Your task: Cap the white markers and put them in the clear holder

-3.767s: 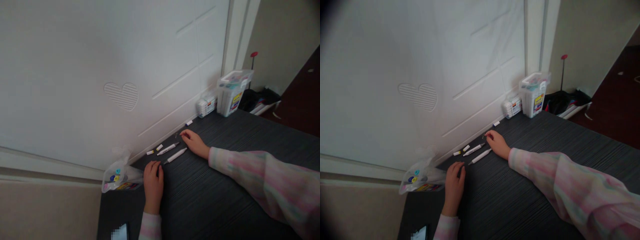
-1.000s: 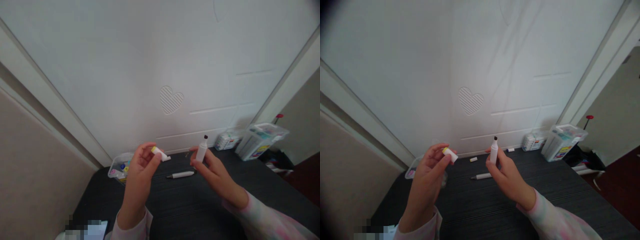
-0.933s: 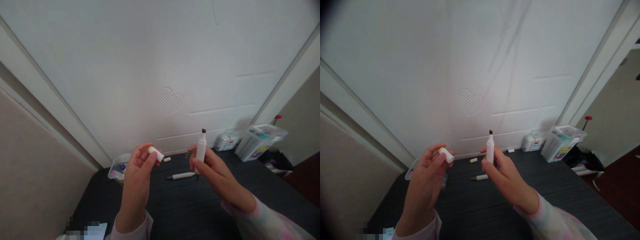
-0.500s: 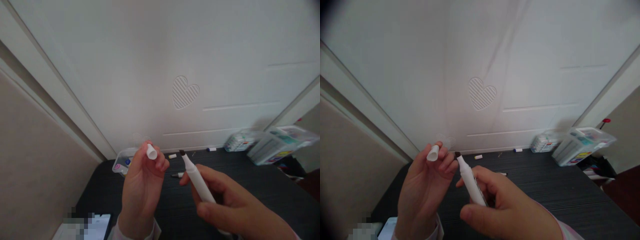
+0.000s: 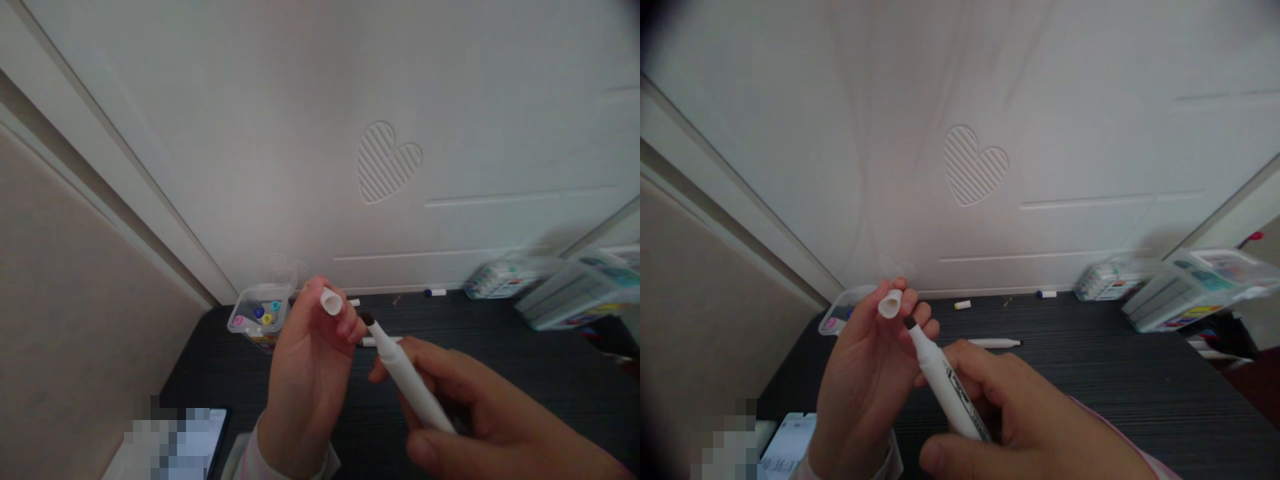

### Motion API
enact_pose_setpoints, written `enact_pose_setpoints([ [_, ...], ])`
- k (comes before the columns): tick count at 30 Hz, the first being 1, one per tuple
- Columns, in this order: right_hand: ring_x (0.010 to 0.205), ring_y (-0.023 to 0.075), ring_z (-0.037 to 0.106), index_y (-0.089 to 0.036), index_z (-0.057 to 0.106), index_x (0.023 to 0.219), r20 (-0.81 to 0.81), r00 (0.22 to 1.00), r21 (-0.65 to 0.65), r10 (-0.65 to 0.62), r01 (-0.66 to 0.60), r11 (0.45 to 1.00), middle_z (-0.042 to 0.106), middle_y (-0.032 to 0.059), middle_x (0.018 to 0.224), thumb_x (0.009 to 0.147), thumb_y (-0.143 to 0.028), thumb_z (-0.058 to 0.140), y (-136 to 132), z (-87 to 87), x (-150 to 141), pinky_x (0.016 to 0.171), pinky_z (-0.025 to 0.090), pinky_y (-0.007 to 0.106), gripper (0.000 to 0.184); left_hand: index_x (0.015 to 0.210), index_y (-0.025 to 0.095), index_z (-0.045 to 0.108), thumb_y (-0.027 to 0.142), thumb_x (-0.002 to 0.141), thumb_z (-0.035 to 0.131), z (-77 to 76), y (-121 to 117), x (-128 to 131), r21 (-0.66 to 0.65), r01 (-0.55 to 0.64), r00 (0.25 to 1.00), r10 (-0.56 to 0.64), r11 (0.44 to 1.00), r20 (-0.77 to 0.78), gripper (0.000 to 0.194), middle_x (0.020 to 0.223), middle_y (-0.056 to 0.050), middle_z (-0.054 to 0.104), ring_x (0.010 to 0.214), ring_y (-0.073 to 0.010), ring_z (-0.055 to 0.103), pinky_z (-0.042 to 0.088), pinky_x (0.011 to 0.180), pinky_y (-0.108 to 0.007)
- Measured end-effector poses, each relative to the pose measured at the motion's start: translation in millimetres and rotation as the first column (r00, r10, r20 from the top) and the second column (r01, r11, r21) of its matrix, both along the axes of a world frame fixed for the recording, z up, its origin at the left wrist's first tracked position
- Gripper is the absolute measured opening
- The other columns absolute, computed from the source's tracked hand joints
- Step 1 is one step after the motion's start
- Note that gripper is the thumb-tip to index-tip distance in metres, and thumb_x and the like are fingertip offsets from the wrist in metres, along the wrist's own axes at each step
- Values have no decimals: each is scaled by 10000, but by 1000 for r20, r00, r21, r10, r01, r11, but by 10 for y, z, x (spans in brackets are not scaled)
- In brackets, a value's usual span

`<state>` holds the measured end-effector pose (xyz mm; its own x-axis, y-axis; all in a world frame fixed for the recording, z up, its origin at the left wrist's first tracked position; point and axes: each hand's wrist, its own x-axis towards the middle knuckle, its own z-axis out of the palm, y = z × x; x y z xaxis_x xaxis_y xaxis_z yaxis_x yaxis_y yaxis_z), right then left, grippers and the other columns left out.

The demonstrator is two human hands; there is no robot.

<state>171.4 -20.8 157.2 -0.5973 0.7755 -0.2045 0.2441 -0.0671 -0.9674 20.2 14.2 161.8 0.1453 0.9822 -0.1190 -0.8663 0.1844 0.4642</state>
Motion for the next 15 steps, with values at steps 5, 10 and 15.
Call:
enact_pose_setpoints([
  [5,620,86,385,-197,555,871,28,1000,5,11,-11,1000,451,-4,738,783,-431,547,4,5,15,524,333,182,250,729,170,506,228,804,507,-6,-10,12,80,-94,984,105,992,-143,95,578,51,409,480,-48,377,351,479,-186],
  [10,605,80,378,-188,540,840,46,999,44,21,-23,999,450,-10,723,782,-421,554,23,28,6,521,331,178,240,765,186,522,269,780,539,-22,-23,18,137,-111,964,140,984,-228,86,575,55,430,493,-50,398,376,498,-181],
  [15,612,77,376,-199,537,884,38,998,11,49,-49,999,440,-18,723,796,-416,538,18,52,-5,515,321,174,234,808,203,512,286,761,561,-29,-37,20,158,-114,956,151,981,-253,107,586,57,443,496,-53,407,381,498,-177],
])
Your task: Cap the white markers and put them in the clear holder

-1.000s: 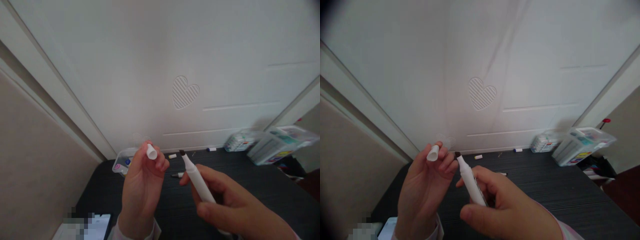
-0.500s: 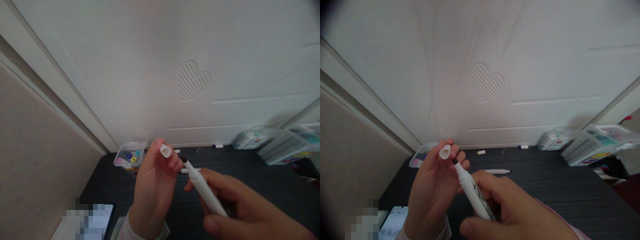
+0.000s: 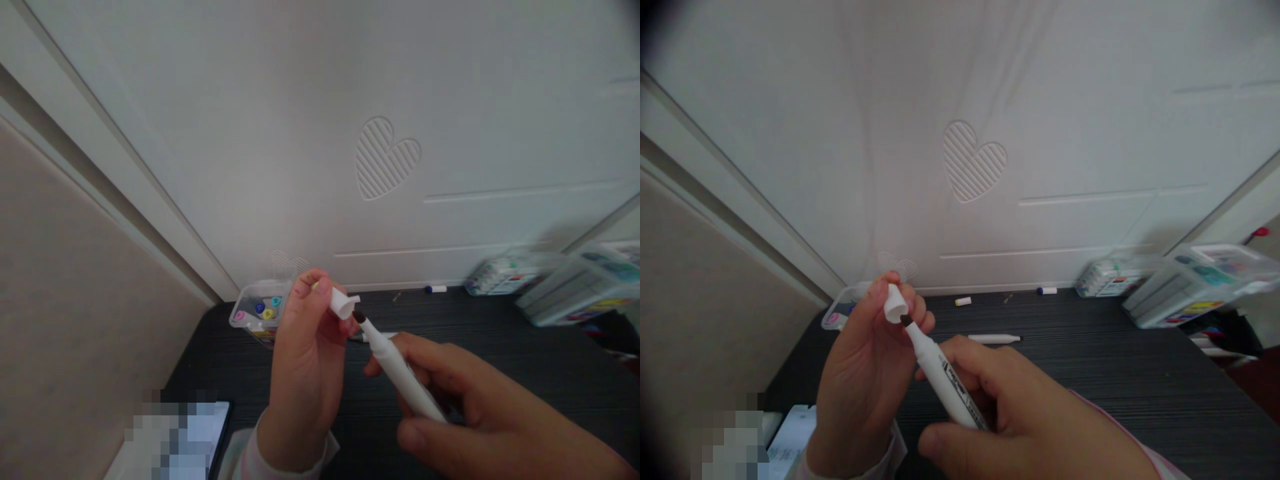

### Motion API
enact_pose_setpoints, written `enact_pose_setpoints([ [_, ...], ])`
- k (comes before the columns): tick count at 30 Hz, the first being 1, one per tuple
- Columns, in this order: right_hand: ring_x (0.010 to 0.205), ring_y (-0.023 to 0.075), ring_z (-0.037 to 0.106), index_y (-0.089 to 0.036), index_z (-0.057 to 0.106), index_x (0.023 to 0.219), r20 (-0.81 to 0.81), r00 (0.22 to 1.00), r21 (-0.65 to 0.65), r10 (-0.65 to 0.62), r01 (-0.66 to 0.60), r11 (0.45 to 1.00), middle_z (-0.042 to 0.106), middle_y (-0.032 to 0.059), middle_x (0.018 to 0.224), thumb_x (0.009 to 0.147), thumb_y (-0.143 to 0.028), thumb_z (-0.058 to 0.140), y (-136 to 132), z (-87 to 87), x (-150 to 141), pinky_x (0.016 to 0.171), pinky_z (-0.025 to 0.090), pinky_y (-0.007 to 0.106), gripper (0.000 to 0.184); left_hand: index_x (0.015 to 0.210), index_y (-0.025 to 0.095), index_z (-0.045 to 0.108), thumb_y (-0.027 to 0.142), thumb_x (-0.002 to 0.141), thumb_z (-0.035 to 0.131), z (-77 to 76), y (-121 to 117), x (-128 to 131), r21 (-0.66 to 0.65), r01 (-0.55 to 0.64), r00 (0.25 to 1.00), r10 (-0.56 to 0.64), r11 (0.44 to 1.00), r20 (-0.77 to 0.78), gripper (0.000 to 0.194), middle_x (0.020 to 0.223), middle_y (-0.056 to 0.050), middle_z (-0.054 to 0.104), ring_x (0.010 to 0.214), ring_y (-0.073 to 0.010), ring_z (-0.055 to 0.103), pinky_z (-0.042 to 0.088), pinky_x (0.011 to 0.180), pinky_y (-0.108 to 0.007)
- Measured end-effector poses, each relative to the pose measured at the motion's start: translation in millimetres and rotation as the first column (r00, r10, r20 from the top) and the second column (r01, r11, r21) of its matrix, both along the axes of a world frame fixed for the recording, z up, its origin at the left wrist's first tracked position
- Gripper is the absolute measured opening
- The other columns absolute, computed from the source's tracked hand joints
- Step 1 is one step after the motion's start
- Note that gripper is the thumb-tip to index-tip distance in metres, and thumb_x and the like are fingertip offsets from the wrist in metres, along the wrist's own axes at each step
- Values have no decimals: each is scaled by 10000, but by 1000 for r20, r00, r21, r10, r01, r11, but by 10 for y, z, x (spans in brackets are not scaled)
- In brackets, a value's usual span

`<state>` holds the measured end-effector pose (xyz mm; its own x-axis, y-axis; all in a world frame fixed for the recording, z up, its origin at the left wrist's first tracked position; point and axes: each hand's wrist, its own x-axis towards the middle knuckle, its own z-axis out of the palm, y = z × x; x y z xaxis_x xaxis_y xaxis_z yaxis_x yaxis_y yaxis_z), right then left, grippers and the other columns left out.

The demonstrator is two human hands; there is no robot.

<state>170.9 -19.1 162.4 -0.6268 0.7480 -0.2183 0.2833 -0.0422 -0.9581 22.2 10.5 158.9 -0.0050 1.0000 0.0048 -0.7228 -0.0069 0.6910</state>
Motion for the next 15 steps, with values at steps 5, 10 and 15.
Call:
enact_pose_setpoints([
  [5,593,71,358,-194,522,878,31,999,23,14,-15,1000,425,-26,713,805,-370,530,11,15,-17,509,304,179,190,830,211,503,298,750,587,-6,-18,1,19,-16,1000,16,1000,-26,145,592,56,446,512,-61,411,374,497,-181],
  [10,612,80,379,-196,529,864,55,998,80,14,-19,997,454,-21,729,804,-377,530,16,7,-17,526,318,186,191,826,213,518,304,731,611,-8,-21,3,49,-44,995,48,998,-91,162,589,52,468,527,-63,421,381,510,-174],
  [15,622,84,395,-191,531,841,87,996,103,9,-18,995,472,-13,743,808,-430,514,5,-19,5,528,327,188,242,786,216,559,293,681,663,-23,-11,-31,80,-47,979,62,996,-195,167,587,46,489,528,-65,446,386,497,-163],
])
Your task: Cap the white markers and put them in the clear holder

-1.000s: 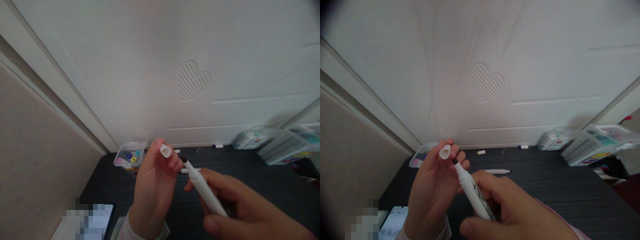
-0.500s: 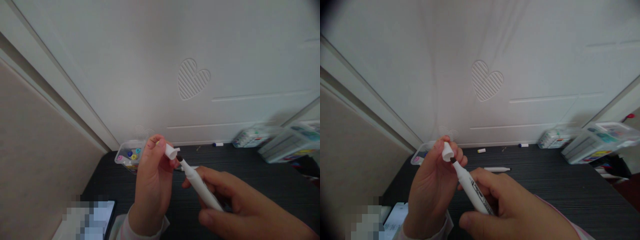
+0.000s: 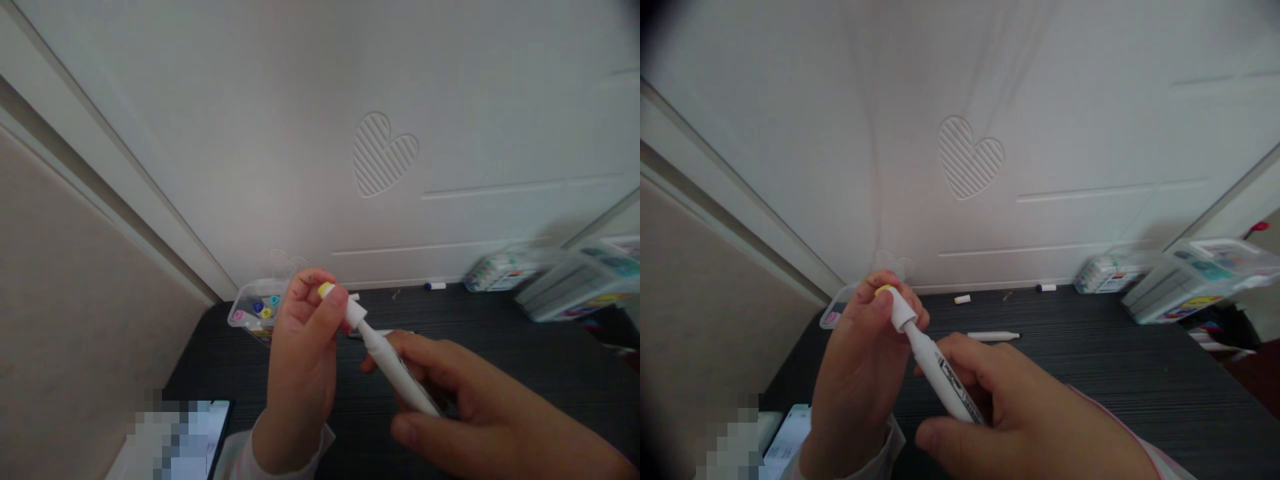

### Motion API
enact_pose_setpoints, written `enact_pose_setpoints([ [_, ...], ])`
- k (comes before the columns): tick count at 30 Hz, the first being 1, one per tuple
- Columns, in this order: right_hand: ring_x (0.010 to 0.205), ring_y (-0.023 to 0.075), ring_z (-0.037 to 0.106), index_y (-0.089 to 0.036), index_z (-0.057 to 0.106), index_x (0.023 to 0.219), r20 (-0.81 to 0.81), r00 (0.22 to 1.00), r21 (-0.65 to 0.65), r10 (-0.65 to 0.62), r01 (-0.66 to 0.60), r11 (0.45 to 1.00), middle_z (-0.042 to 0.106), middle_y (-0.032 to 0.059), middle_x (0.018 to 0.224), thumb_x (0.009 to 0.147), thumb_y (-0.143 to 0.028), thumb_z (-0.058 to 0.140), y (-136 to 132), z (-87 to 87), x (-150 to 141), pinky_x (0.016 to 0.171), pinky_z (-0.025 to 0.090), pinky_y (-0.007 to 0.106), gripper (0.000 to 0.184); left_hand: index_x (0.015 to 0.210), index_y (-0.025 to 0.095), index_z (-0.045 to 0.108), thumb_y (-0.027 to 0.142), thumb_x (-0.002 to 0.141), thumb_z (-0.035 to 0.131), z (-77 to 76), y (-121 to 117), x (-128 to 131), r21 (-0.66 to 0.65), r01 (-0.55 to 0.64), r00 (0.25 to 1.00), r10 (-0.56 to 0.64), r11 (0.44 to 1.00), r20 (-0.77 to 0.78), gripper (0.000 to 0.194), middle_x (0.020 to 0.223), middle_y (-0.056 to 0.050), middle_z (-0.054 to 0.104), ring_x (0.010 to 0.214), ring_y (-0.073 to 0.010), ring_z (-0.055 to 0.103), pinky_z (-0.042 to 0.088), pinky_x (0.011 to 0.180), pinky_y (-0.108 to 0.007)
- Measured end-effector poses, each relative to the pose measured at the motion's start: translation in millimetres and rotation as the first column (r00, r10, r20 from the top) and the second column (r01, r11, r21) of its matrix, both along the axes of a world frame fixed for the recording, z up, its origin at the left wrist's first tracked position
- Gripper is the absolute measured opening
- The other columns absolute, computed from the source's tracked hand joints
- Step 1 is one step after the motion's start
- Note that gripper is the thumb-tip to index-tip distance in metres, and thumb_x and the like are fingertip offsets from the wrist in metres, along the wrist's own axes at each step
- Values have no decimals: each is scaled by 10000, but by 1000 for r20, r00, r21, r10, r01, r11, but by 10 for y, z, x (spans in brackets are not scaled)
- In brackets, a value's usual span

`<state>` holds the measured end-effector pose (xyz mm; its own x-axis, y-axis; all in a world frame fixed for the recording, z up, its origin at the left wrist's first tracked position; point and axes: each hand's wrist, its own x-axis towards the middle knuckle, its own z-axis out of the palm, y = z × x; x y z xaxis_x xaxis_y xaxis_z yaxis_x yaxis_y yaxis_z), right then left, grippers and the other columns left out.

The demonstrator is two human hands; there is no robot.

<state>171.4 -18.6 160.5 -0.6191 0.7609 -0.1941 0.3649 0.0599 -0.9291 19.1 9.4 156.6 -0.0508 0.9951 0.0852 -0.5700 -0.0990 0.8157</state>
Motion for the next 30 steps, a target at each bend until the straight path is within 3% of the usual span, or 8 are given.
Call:
enact_pose_setpoints([
  [8,625,87,432,-186,519,823,31,999,118,-44,41,992,497,-8,743,826,-396,495,14,1,-11,529,333,189,212,846,230,651,267,700,661,-2,-49,-55,85,47,979,-29,995,-204,152,690,11,575,598,-87,506,428,527,-180],
  [12,570,77,426,-210,496,825,94,989,292,-117,85,953,504,-36,691,840,-319,494,39,-23,-98,512,296,191,111,834,237,657,295,768,590,-2,-38,-54,104,31,978,-9,994,-209,111,702,6,623,638,-97,549,451,568,-180],
  [16,528,90,426,-213,473,848,144,965,507,-217,116,854,524,-40,659,852,-240,464,107,-131,-171,502,250,214,28,829,255,662,315,765,601,-40,-18,-52,154,-58,960,98,986,-264,107,723,17,652,693,-93,585,467,652,-178],
  [18,603,122,456,-203,483,839,150,950,629,-274,122,768,539,-13,699,848,-184,446,150,-171,-176,542,274,228,43,840,258,663,302,741,631,-43,-28,-50,193,-108,926,170,975,-338,112,752,16,669,714,-99,598,471,672,-184],
  [22,750,189,471,-174,522,789,128,912,778,-390,151,610,556,44,780,835,-131,435,223,-195,-137,657,339,291,107,800,239,656,227,709,667,-21,-66,-49,300,-162,774,309,940,-553,93,777,16,679,734,-117,609,472,703,-215],
  [26,788,205,496,-153,553,853,127,903,772,-409,169,613,580,60,841,821,-86,422,284,-218,-81,706,375,331,150,816,250,640,184,696,675,-55,-66,-43,363,-24,655,289,931,-698,141,816,36,668,785,-115,607,467,702,-203],
  [30,794,209,509,-146,561,875,123,919,741,-375,166,651,589,57,860,805,-84,445,318,-237,-47,705,389,335,149,839,254,619,161,679,688,-106,-48,-23,386,50,642,266,921,-719,197,821,45,653,796,-111,606,473,699,-196],
])
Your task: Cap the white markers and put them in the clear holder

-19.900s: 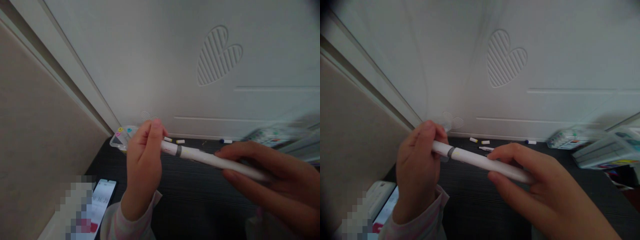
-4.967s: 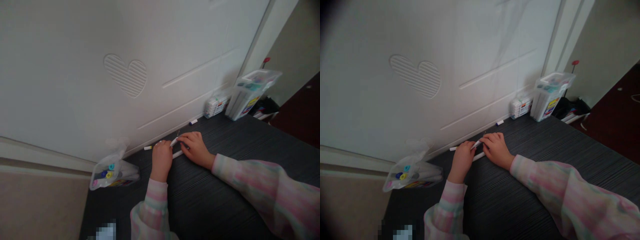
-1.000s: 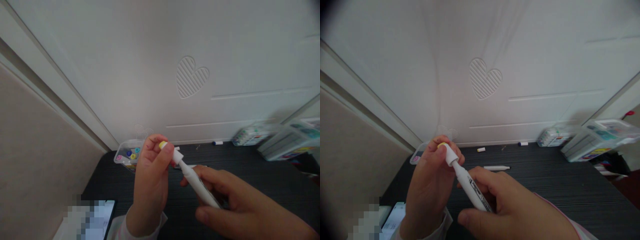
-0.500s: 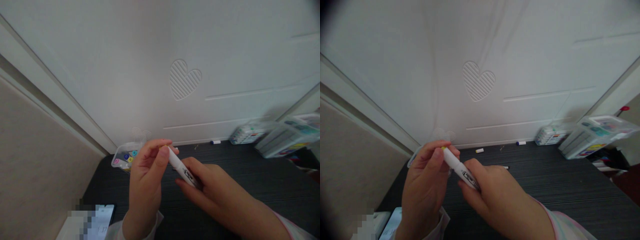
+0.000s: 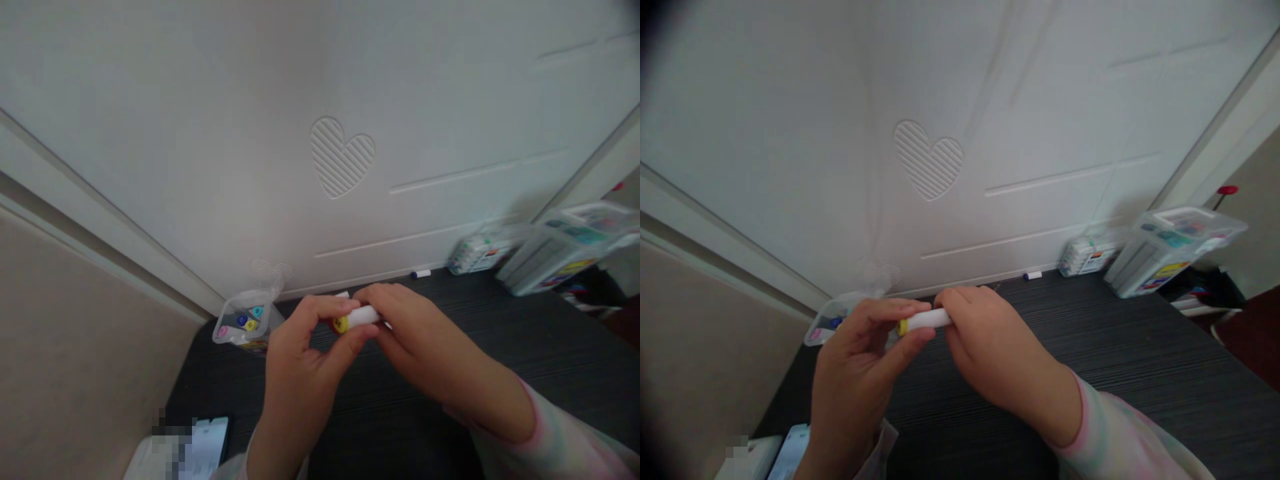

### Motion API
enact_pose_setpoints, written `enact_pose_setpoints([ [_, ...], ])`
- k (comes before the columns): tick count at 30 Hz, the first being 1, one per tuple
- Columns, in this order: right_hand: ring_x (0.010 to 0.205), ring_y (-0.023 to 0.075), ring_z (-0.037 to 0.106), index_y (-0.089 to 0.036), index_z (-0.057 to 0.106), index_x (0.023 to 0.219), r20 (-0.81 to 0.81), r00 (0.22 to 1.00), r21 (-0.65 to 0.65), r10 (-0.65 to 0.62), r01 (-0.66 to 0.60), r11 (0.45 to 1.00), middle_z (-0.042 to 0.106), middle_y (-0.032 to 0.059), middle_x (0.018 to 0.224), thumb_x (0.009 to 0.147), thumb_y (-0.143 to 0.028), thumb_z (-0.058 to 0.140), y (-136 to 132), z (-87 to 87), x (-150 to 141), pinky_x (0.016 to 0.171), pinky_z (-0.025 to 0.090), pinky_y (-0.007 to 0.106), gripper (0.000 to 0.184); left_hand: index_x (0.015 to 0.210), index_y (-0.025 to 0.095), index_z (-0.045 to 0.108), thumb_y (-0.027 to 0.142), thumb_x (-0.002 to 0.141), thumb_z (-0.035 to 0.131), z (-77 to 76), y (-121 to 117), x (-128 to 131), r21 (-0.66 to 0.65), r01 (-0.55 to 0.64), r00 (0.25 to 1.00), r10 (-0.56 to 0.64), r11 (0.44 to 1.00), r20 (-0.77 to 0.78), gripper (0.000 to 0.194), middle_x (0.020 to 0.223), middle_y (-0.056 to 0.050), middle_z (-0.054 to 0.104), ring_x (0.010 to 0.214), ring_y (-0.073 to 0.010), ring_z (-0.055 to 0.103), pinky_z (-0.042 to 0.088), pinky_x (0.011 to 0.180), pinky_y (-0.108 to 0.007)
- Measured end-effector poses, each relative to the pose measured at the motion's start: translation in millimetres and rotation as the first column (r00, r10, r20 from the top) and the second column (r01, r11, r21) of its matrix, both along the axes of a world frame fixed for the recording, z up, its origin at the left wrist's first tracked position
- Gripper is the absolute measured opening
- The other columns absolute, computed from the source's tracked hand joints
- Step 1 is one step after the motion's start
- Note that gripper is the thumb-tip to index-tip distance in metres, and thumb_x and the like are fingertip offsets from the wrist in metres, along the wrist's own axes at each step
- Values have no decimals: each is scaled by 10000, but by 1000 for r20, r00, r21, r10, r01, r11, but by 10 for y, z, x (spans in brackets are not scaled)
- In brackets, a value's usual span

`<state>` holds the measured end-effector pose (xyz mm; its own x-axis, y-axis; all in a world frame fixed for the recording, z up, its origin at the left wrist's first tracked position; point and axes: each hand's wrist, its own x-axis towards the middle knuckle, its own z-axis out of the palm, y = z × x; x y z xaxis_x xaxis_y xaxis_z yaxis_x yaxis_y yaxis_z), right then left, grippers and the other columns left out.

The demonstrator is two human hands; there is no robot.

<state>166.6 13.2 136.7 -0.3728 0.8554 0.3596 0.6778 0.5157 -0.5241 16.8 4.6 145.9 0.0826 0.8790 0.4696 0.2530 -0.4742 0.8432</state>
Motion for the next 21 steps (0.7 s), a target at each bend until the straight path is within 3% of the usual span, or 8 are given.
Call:
enact_pose_setpoints([
  [5,765,194,517,-150,562,877,-55,998,16,15,-15,1000,601,37,836,787,-99,475,-6,20,5,680,377,311,136,827,251,610,138,666,696,43,-44,1,12,81,996,-82,997,36,215,833,47,644,822,-111,603,474,752,-196],
  [11,755,171,517,-168,551,848,-80,997,42,24,-21,999,608,12,815,757,-89,466,-5,58,27,678,343,284,147,854,250,626,209,837,496,139,-96,-8,-132,248,965,-234,960,117,137,890,15,640,808,-102,583,456,641,-175],
  [16,681,152,518,-179,547,808,-68,998,50,-4,8,999,603,-5,739,718,-96,506,-4,71,58,624,318,254,129,796,216,610,266,793,564,169,-66,37,-208,292,951,-260,934,168,68,800,12,609,779,-111,550,421,678,-190],
  [21,596,149,548,-198,552,856,-64,989,76,-131,136,988,598,-18,652,733,-138,485,-1,41,68,573,313,244,152,649,182,510,419,778,551,52,23,30,-310,291,955,-257,905,146,273,604,39,437,577,-83,393,313,528,-199],
])
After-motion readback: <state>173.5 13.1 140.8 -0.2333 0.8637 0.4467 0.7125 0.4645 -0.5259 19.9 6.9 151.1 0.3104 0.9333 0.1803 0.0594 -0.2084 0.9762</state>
